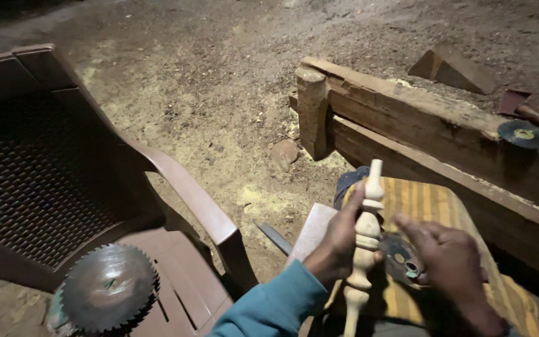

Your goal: The person sands a turned wooden spindle using a piece of sandpaper. They hold the spindle in one hand and rub the sandpaper along its length and contours with the other hand, rotating the piece to smooth the surface.

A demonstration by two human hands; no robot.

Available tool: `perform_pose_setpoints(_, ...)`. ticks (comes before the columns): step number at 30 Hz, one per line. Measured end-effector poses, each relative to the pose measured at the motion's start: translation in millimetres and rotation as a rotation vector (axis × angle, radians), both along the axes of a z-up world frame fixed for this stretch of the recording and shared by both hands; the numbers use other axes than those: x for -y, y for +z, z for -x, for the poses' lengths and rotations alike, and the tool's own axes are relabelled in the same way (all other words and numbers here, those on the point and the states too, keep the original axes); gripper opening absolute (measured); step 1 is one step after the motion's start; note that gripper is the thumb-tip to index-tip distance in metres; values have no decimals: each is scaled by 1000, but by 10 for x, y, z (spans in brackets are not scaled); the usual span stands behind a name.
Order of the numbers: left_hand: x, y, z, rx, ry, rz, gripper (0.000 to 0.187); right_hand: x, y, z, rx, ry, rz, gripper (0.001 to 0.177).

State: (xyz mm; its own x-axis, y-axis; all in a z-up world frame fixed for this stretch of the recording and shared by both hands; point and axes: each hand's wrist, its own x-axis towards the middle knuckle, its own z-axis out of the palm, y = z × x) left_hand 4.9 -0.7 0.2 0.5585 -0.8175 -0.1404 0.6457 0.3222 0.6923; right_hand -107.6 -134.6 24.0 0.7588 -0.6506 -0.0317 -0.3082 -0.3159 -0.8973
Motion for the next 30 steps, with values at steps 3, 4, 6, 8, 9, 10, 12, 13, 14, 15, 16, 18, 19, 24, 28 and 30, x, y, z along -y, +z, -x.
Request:
perform_pose_setpoints(3, -52, 83, -96, 42, 144, -23, 59, 466, -138, 35, 228, -63, 109, 37)
perform_pose_setpoints(4, -51, 106, -114, -18, 141, -47, 57, 626, -187, 81, 233, -110, 131, 42)
perform_pose_setpoints(6, -25, 135, -136, -136, 130, -93, 53, 888, -309, 116, 206, -180, 164, 48)
perform_pose_setpoints(8, -31, 102, -102, -122, 77, -109, 49, 1121, -411, 107, 144, -228, 188, 43)
perform_pose_setpoints(9, -12, 78, -90, -114, 49, -114, 48, 1178, -489, 134, 98, -227, 169, 41)
perform_pose_setpoints(10, 12, 51, -85, -129, 43, -96, 47, 1232, -563, 155, 54, -225, 149, 39)
perform_pose_setpoints(12, 53, -8, -88, -157, 34, -60, 46, 1326, -699, 164, 29, -200, 116, 33)
perform_pose_setpoints(13, 75, -32, -96, -164, 41, -54, 45, 1365, -751, 163, 48, -177, 101, 30)
perform_pose_setpoints(14, 74, -55, -104, -173, 51, -50, 43, 1386, -786, 175, 66, -151, 86, 28)
perform_pose_setpoints(15, 81, -74, -108, -182, 62, -46, 42, 1390, -795, 185, 75, -131, 56, 27)
perform_pose_setpoints(16, 90, -87, -114, -186, 59, -24, 42, 1369, -784, 170, 84, -109, 26, 27)
perform_pose_setpoints(18, 99, -97, -124, -196, 57, 20, 42, 1271, -684, 134, 89, -91, -42, 28)
perform_pose_setpoints(19, 92, -97, -119, -191, 42, 28, 44, 1200, -599, 117, 84, -94, -79, 28)
perform_pose_setpoints(24, 29, -36, -120, -150, -40, 69, 58, 701, -245, 95, 193, -71, -194, 30)
perform_pose_setpoints(28, -24, 19, -72, -72, -72, 157, 59, 554, -157, 104, 212, 121, 67, 33)
perform_pose_setpoints(30, -28, 46, -38, -29, -84, 172, 60, 524, -178, 147, 217, 171, 38, 35)
